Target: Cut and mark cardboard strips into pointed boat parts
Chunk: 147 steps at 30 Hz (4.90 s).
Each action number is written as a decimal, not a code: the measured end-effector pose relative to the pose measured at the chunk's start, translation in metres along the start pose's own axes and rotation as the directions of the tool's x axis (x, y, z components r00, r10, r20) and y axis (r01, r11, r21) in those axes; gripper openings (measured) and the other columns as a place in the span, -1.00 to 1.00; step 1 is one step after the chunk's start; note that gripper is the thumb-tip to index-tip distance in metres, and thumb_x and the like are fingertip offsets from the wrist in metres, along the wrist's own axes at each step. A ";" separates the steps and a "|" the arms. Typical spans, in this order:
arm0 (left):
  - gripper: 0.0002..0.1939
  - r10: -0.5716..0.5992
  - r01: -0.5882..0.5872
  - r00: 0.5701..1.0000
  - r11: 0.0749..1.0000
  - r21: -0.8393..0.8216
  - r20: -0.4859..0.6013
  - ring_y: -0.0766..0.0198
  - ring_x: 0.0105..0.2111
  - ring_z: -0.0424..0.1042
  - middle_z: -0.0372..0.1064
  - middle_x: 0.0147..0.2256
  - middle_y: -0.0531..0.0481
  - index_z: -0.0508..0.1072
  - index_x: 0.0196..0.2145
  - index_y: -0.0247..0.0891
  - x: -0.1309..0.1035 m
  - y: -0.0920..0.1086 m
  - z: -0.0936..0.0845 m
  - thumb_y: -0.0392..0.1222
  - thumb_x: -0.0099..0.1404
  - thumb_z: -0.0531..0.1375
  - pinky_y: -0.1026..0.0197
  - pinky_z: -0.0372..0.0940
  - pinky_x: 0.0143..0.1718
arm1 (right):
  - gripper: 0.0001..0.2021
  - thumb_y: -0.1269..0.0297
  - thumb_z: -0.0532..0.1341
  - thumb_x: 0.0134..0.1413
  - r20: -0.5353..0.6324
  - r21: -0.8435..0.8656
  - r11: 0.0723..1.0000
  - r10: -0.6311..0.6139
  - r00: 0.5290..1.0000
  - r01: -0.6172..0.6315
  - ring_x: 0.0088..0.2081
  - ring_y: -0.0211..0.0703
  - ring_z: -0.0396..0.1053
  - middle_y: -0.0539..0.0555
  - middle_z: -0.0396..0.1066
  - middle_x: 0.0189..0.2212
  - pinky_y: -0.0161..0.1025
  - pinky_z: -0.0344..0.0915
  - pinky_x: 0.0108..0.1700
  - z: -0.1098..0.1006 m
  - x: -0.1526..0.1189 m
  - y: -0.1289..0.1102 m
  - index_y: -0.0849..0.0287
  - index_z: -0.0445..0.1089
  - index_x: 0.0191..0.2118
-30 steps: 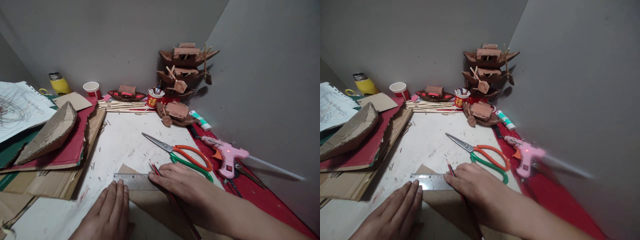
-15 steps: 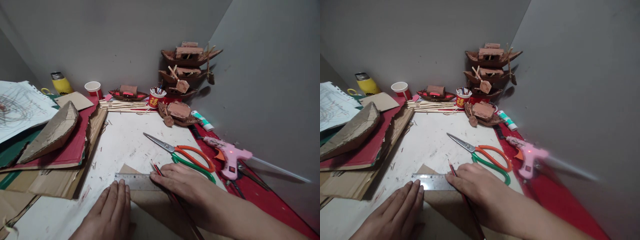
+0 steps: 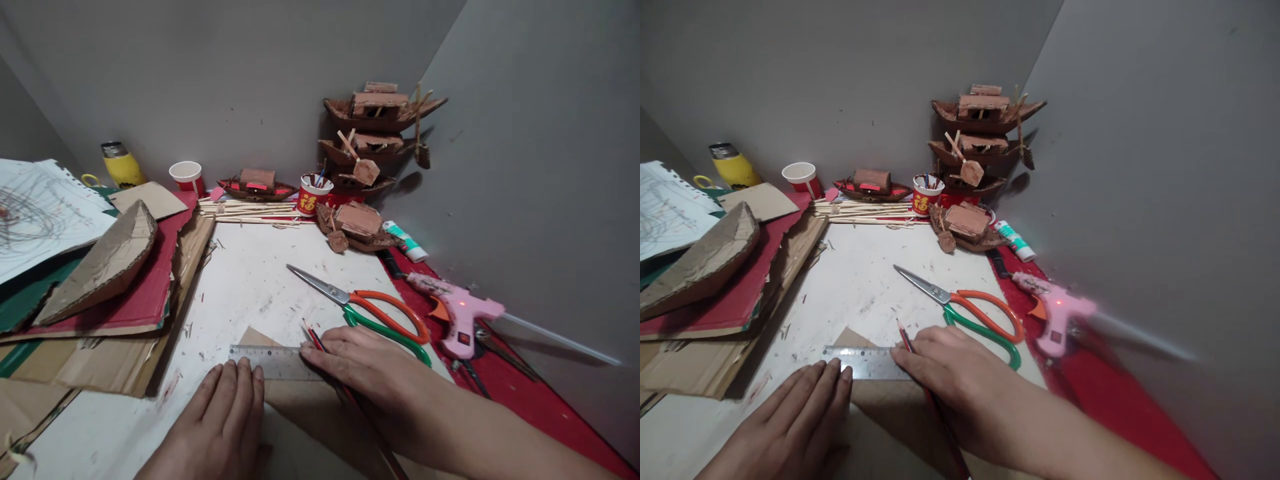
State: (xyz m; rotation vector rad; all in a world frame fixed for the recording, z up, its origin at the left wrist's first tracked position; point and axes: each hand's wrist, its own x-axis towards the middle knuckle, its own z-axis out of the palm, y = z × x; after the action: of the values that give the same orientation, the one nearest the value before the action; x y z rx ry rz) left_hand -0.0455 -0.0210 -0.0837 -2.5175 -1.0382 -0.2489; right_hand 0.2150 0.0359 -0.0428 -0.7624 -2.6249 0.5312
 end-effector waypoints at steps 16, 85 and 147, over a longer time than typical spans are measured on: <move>-0.51 -0.007 0.012 0.997 0.998 -0.066 0.074 0.06 0.09 0.29 0.38 0.05 -0.27 0.44 0.03 -0.40 0.002 0.003 0.005 0.02 0.35 0.03 0.09 0.11 0.06 | -0.56 0.33 -0.01 0.30 0.000 0.214 0.970 0.119 0.993 -0.116 -0.07 -0.05 0.39 0.18 0.42 -0.09 -0.15 0.37 -0.07 -0.018 0.005 -0.016 0.10 0.09 0.26; -0.56 -0.002 -0.002 1.000 0.993 -0.114 -0.027 -0.02 -0.06 0.43 0.46 -0.07 -0.38 0.49 -0.09 -0.52 0.011 0.002 0.002 -0.08 0.33 0.03 0.05 0.12 -0.03 | -0.78 0.19 0.05 0.27 0.122 0.559 0.691 0.480 0.869 -0.459 -0.46 -0.29 0.28 -0.04 0.30 -0.50 -0.34 0.24 -0.40 0.029 0.064 -0.009 0.17 0.28 -0.36; -0.72 -0.478 0.444 0.719 -0.240 -0.863 0.504 0.37 -0.52 0.40 0.45 -0.40 0.01 0.36 -0.13 -0.24 0.033 -0.040 -0.033 -0.02 0.30 0.13 0.35 0.28 -0.51 | -0.75 0.07 0.26 0.06 -0.076 0.536 0.584 0.752 0.655 -0.609 -0.55 -0.12 0.38 0.06 0.45 -0.48 -0.29 0.30 -0.60 -0.010 -0.010 -0.024 0.02 0.44 -0.15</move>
State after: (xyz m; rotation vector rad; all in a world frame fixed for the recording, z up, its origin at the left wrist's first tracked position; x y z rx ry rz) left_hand -0.0509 0.0113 -0.0314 -2.7855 -2.5199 -2.0024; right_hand 0.2166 0.0139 -0.0256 -1.5551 -1.7055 1.1112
